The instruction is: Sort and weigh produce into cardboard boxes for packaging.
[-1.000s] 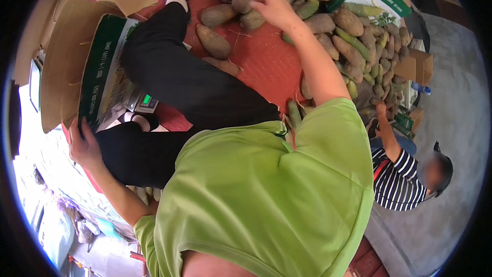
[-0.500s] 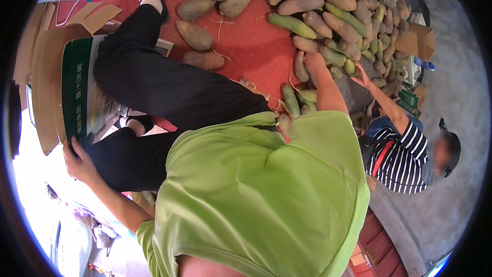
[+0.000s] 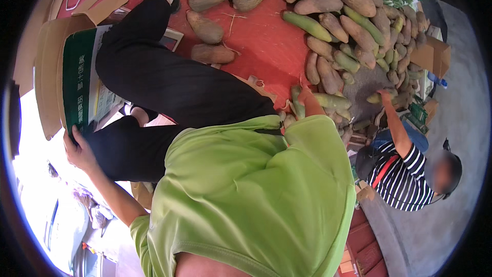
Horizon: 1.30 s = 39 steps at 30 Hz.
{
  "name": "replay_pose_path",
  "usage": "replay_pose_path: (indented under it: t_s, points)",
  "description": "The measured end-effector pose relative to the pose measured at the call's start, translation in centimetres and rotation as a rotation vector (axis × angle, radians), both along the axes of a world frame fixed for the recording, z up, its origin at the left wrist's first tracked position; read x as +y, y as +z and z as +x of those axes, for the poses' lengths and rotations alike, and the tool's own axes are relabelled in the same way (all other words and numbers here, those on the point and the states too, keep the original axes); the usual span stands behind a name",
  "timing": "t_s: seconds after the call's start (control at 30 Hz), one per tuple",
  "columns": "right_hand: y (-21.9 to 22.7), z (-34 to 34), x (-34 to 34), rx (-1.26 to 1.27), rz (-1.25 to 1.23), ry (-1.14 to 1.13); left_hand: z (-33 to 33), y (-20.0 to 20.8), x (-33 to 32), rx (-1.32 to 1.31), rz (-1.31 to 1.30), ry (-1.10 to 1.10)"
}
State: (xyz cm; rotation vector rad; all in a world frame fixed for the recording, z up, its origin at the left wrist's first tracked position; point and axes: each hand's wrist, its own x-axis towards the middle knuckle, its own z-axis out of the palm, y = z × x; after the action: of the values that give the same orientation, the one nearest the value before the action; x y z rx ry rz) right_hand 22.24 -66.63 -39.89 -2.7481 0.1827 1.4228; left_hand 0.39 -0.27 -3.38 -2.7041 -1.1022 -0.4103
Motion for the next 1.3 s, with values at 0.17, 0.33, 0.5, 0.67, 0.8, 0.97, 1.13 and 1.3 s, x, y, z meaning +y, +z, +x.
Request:
replay_pose_path:
  t_s: [0.17, 0.33, 0.5, 0.67, 0.8, 0.97, 1.13, 1.3]
  points:
    - [1.8, 0.6, 1.6, 0.211, -0.197, 0.114, 0.2, -0.1, -0.2, -0.01, -0.007, 0.004]
    - [2.4, 1.8, 0.8, 0.121, -0.335, 0.162, 0.5, 0.1, -0.4, -0.021, -0.023, 0.013]
    - [1.8, 1.0, -2.2, 0.149, -0.112, 0.302, 0.6, -0.5, 0.1, -0.023, -0.03, 0.018]
    - [4.5, 1.1, 2.8, 0.189, -0.261, 0.405, 0.5, 0.3, -0.4, -0.037, -0.018, 0.024]
    - [3.9, 0.4, 1.2, 0.091, -0.254, 0.509, 1.0, 0.3, -0.5, -0.038, -0.033, 0.029]
    - [1.5, 2.7, -1.0, 0.166, -0.283, 0.317, 1.2, 0.3, -0.5, -0.068, -0.052, 0.009]
    - [4.9, 5.6, 1.7, 0.05, -0.144, 0.512, 1.5, 0.8, -0.9, -0.059, -0.004, 0.026]
    - [4.4, 10.7, -2.8, -0.34, -0.074, 0.317, 1.6, 0.6, -0.6, -0.128, -0.029, -0.009]
